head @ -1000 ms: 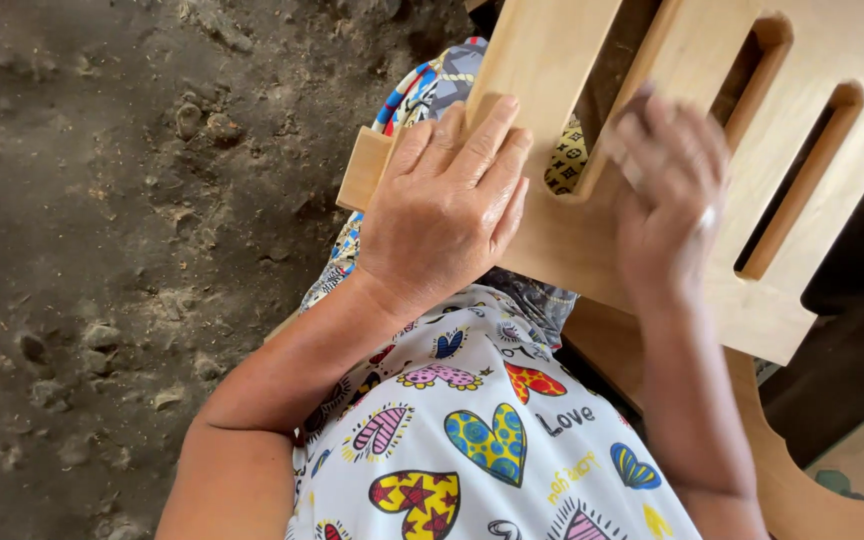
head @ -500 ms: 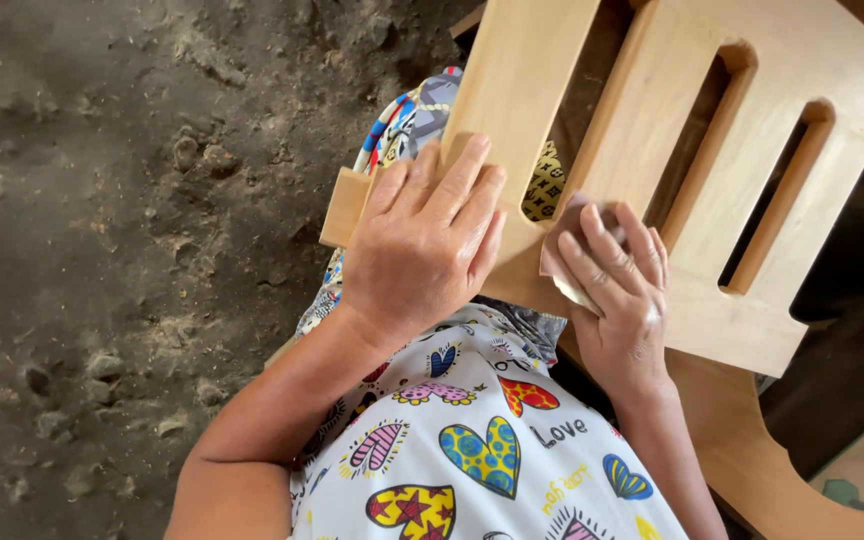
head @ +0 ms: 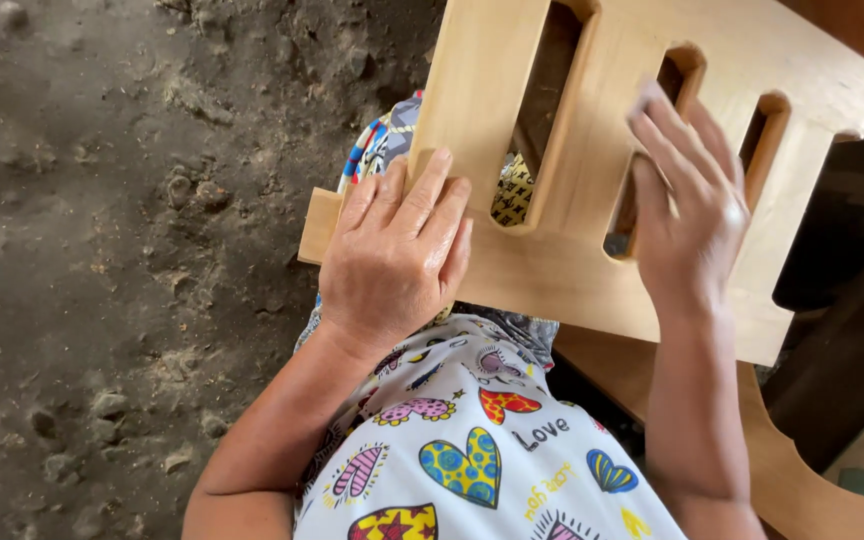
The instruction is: Sanding a wooden furniture component with sandpaper to smooth the surface
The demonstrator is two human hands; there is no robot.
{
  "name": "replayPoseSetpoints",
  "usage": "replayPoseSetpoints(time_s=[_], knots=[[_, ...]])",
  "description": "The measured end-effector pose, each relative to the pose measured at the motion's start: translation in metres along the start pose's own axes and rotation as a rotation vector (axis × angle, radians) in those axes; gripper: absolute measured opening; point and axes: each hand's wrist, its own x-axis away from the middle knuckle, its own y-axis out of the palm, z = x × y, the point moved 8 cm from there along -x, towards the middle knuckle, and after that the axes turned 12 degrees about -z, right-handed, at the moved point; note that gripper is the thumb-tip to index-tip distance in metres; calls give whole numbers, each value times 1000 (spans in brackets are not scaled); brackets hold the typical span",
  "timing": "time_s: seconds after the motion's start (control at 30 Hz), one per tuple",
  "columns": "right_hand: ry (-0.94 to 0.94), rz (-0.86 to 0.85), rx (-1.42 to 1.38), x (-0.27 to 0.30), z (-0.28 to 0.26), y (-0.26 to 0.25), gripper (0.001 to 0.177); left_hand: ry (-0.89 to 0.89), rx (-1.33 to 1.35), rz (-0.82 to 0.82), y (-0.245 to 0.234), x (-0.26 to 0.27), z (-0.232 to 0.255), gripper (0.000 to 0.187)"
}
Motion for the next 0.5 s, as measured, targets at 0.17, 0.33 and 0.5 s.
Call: replayPoseSetpoints(time_s=[0.17, 0.33, 0.5], knots=[[64, -24, 97, 86, 18, -17, 26, 27, 5, 3, -2, -5, 0, 29], [130, -102, 51, 124, 47, 18, 29, 20, 24, -43, 2, -4, -1, 28], [162, -48, 9, 68, 88, 15, 35, 30, 29, -40, 3, -6, 1, 26]])
